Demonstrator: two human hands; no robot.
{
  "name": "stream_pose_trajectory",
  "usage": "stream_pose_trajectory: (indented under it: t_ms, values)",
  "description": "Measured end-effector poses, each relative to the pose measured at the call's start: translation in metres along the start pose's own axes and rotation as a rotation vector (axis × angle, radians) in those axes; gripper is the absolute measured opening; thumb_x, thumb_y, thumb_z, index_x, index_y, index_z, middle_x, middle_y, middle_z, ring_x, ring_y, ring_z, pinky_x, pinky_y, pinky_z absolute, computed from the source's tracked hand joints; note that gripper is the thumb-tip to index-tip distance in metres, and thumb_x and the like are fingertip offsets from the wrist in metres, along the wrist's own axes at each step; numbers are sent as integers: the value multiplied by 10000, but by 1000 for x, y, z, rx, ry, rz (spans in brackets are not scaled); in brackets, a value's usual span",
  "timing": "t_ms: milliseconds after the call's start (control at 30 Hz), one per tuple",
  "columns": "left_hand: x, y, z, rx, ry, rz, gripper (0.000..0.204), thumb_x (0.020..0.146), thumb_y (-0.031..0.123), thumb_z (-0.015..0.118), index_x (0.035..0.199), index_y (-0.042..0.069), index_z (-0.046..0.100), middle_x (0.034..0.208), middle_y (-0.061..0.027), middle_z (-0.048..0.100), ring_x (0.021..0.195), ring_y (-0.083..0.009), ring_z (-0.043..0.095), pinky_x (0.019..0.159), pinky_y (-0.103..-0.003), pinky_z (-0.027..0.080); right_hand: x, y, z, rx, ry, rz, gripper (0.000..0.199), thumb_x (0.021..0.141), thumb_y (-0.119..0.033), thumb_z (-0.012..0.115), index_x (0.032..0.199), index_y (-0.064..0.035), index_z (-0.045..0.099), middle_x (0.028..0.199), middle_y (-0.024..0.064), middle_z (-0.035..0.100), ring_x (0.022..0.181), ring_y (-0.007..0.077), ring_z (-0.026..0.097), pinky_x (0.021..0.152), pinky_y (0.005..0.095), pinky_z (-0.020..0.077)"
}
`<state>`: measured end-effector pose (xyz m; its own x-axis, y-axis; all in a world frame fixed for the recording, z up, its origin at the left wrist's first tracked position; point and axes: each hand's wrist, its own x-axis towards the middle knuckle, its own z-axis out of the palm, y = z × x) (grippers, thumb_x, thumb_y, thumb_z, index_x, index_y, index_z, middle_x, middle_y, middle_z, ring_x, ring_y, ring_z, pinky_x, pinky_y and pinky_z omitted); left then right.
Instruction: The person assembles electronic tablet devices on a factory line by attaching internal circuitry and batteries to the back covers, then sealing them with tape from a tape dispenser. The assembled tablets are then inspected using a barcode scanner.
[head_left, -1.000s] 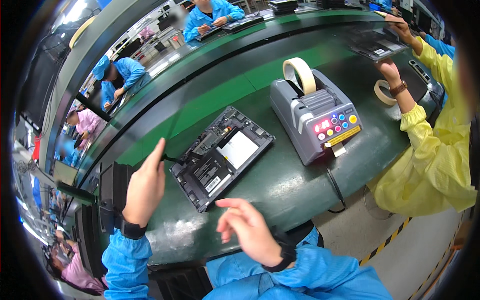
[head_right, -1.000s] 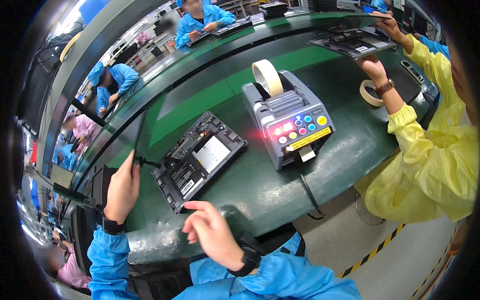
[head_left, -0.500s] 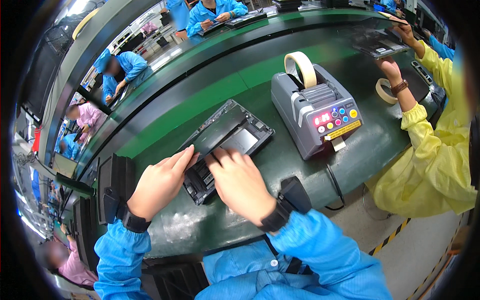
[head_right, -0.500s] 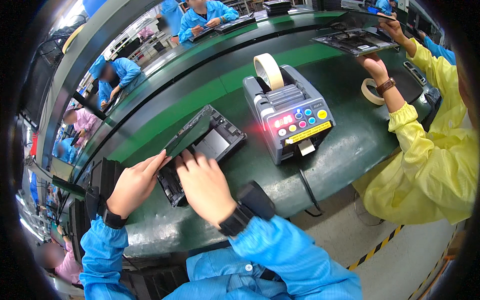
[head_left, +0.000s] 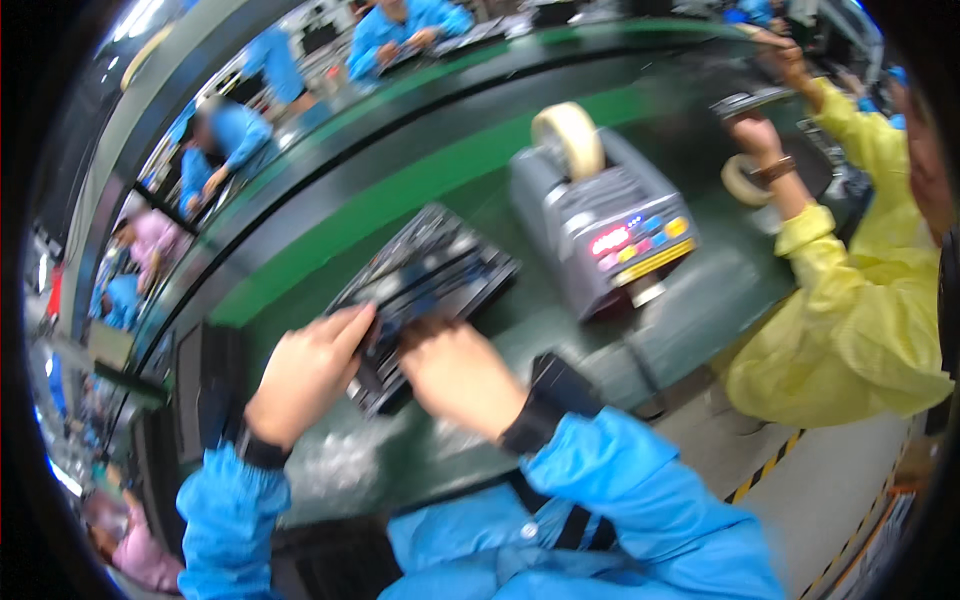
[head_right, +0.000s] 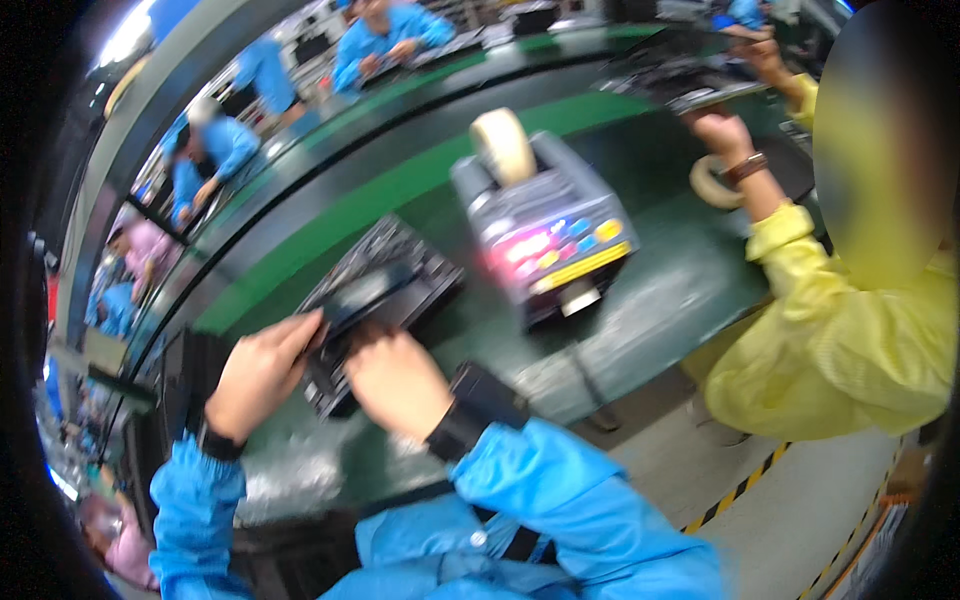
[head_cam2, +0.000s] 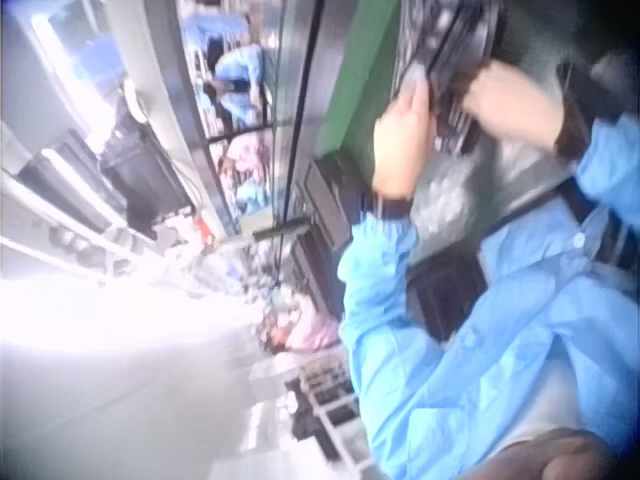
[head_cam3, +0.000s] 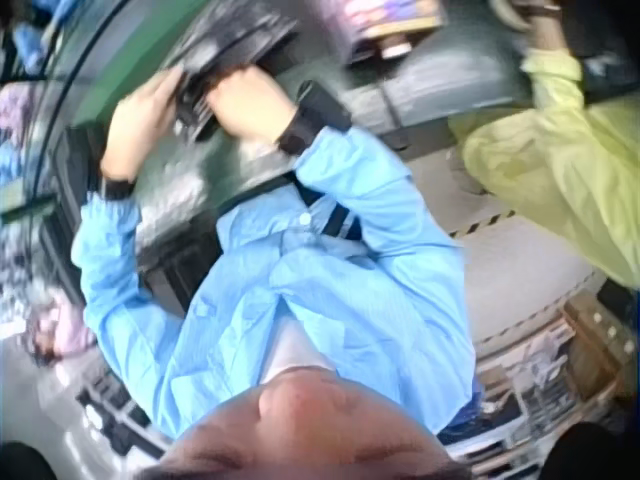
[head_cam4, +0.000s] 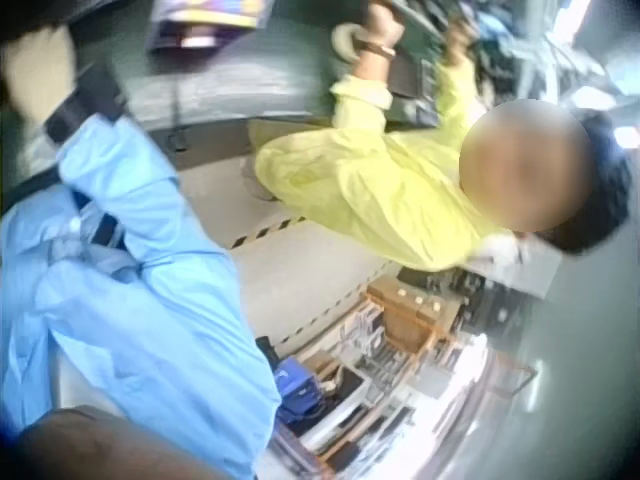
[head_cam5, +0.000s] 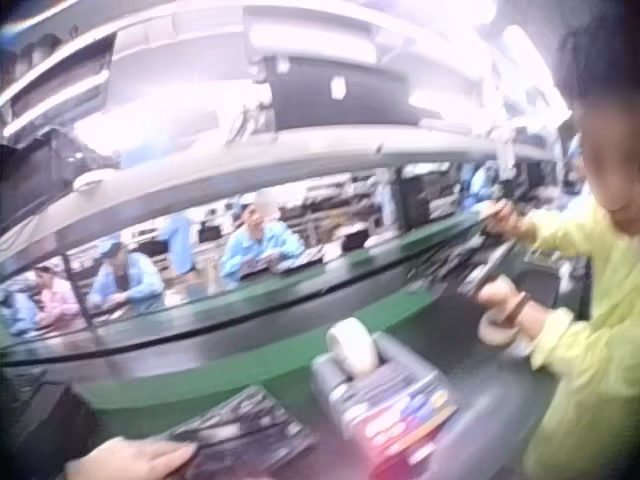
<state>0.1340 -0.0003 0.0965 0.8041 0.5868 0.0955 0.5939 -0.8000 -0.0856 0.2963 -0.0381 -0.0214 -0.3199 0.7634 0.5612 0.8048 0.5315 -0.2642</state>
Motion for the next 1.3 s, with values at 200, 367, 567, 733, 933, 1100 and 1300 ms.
stream_pose_trajectory:
  t_ms: [200,367,567,733,933,1100,1300]
  values:
    - [-22,19,24,90,161,-168,578,633,10,619,1205,18,532,1082,-132,609,933,-298,599,720,-380,508,-38,-6,-66,384,176,40,252,774,-84,590,1008,7,571,968,106,563,965,263,519,825,375,422]
    - [-25,42,33,31,173,-250,513,692,1,644,1194,54,552,1076,-121,611,972,-295,589,816,-362,484,-80,11,-111,486,262,268,235,826,-73,573,1049,-1,574,912,110,597,855,268,570,766,345,460]
    - [-31,54,32,-63,155,-270,538,679,9,683,1200,67,561,1162,-133,588,1073,-306,552,908,-363,447,-97,48,-172,447,512,474,153,829,-36,568,970,-12,624,870,124,633,820,271,608,733,352,491]
    - [-37,55,28,-80,183,-296,523,664,-12,672,1173,27,559,1154,-159,582,1049,-333,552,906,-391,441,-77,122,-232,-20,725,628,84,807,-51,578,874,-10,607,817,134,615,785,306,576,706,390,468]
    - [-19,61,31,-102,205,-328,541,636,-30,666,1163,32,563,1141,-163,582,1046,-343,541,904,-414,422,-46,265,-245,-598,408,377,214,771,-140,591,939,-8,591,1048,140,586,1120,337,473,900,446,399]
    - [-18,55,33,-117,169,-356,573,625,-40,665,1182,39,553,1152,-162,572,1058,-350,529,916,-424,407,-12,313,-248,-608,203,416,267,776,-160,536,955,23,610,1047,187,603,1163,377,466,961,468,382]
    - [-19,52,39,-154,153,-397,614,625,-49,658,1217,58,533,1186,-158,550,1085,-351,502,931,-437,382,19,332,-254,-443,58,448,416,785,-156,569,1156,28,521,1139,263,541,1114,400,483,979,399,389]
